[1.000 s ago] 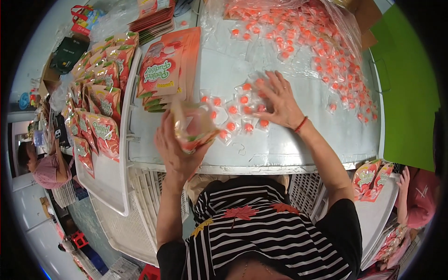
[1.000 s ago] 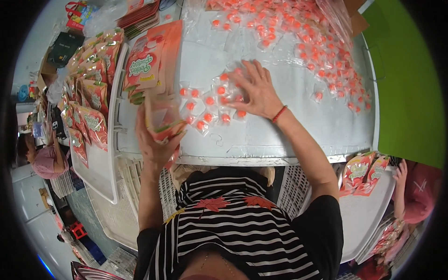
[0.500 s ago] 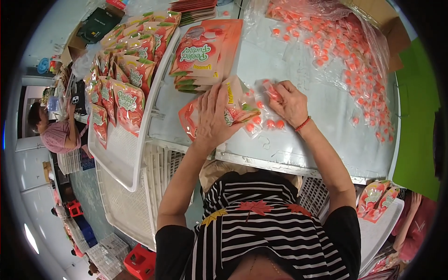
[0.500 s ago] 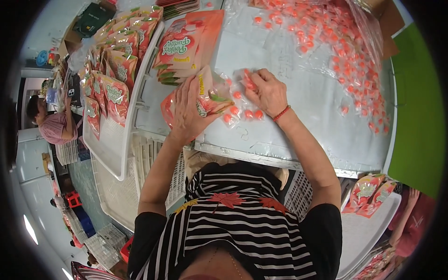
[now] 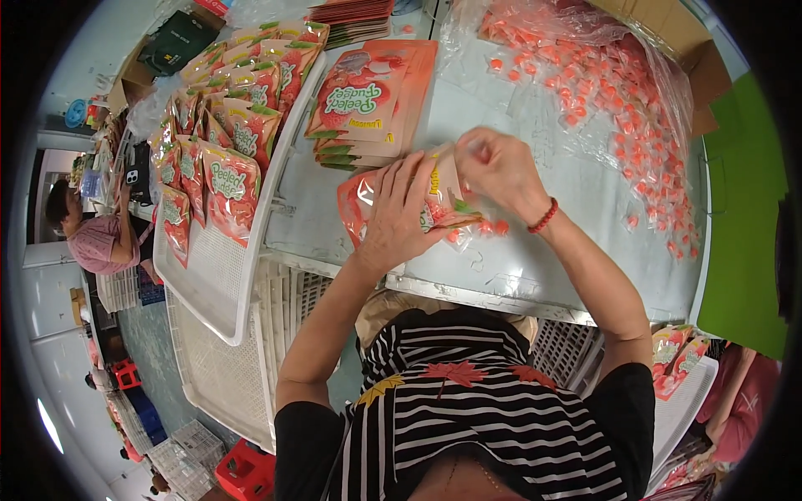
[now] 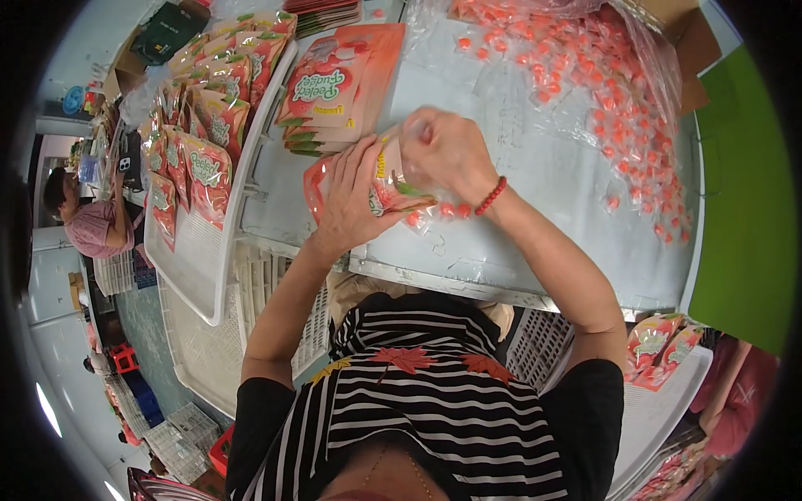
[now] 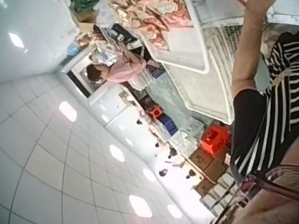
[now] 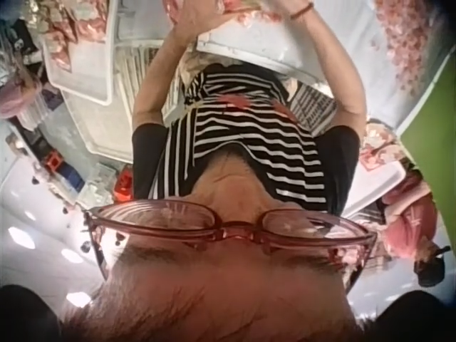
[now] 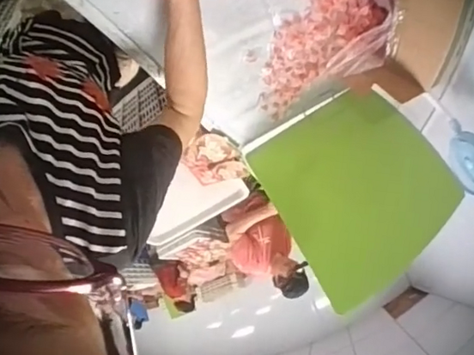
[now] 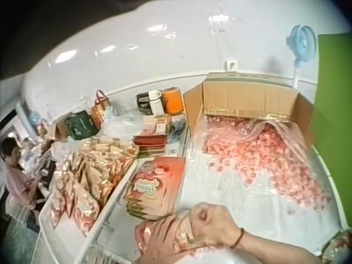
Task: Packaging individually wrapped candies into retail bags.
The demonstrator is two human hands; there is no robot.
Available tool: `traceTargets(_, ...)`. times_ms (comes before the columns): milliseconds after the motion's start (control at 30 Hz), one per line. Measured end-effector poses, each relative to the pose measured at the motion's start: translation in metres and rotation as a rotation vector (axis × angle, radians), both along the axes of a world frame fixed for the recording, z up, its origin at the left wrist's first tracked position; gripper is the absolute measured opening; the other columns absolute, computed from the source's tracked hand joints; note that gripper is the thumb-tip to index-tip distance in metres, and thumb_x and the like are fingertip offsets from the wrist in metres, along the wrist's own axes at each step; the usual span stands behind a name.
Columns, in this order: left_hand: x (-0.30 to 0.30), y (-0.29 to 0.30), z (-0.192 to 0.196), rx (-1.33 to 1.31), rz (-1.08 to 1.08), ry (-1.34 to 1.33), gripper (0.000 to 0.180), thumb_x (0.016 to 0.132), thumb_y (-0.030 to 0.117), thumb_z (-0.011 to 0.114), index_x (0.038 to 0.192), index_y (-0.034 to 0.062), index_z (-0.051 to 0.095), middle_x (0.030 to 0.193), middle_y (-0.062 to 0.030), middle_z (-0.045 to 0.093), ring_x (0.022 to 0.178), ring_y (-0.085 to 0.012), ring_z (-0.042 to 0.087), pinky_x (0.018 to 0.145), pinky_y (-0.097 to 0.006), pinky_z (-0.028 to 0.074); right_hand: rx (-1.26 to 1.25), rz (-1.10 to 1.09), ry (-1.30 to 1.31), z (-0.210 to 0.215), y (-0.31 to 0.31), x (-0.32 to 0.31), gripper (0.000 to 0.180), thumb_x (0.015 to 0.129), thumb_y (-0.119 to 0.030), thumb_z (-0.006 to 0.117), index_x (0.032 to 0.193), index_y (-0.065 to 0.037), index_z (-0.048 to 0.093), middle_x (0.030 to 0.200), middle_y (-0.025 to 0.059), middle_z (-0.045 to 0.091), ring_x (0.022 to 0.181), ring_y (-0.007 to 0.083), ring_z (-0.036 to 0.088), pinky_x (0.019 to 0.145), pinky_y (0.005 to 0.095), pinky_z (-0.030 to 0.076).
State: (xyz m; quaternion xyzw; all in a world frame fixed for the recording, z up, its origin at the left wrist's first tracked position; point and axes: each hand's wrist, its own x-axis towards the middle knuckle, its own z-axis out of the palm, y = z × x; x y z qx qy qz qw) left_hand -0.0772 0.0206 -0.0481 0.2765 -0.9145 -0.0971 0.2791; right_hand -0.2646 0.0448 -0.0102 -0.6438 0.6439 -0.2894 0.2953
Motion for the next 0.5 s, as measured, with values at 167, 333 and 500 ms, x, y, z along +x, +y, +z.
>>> traceTargets(167, -0.008, 0.006, -0.004, 0.139, 0.062, 0.068, 0.102, 0.052, 0.028, 0.085, 0.135, 0.0012, 0.031, 0.132, -0.0195, 0.038, 0.118, -0.0378, 0.04, 0.099, -0.05, 0.03, -0.083, -0.425, -1.002, -0.015, -0.01, 0.025, 0.024, 0.095, -0.028, 0.051, 0.09, -0.005, 0.053, 0.079, -0.0019, 0.054, 0.054, 0.0031, 0.043, 0.048, 0.0205, 0.037)
traceTargets(333, -0.008, 0.006, -0.007, 0.103, 0.106, 0.153, 0.103, 0.052, 0.026, 0.085, 0.135, 0.0017, 0.03, 0.134, -0.0201, 0.036, 0.12, -0.038, 0.038, 0.1, -0.05, 0.03, -0.235, -0.475, -1.08, -0.028, -0.004, 0.036, 0.021, 0.096, -0.023, 0.048, 0.092, -0.003, 0.053, 0.073, -0.0015, 0.052, 0.061, 0.0033, 0.044, 0.055, 0.0197, 0.039)
traceTargets(500, -0.005, 0.008, -0.008, 0.103, 0.081, 0.129, 0.103, 0.053, 0.025, 0.084, 0.136, 0.0013, 0.029, 0.134, -0.0201, 0.036, 0.122, -0.0373, 0.037, 0.1, -0.05, 0.029, 0.022, -0.414, -0.862, -0.019, 0.01, 0.027, 0.024, 0.097, -0.026, 0.046, 0.093, -0.005, 0.056, 0.085, -0.0002, 0.055, 0.071, 0.0033, 0.047, 0.062, 0.0187, 0.04)
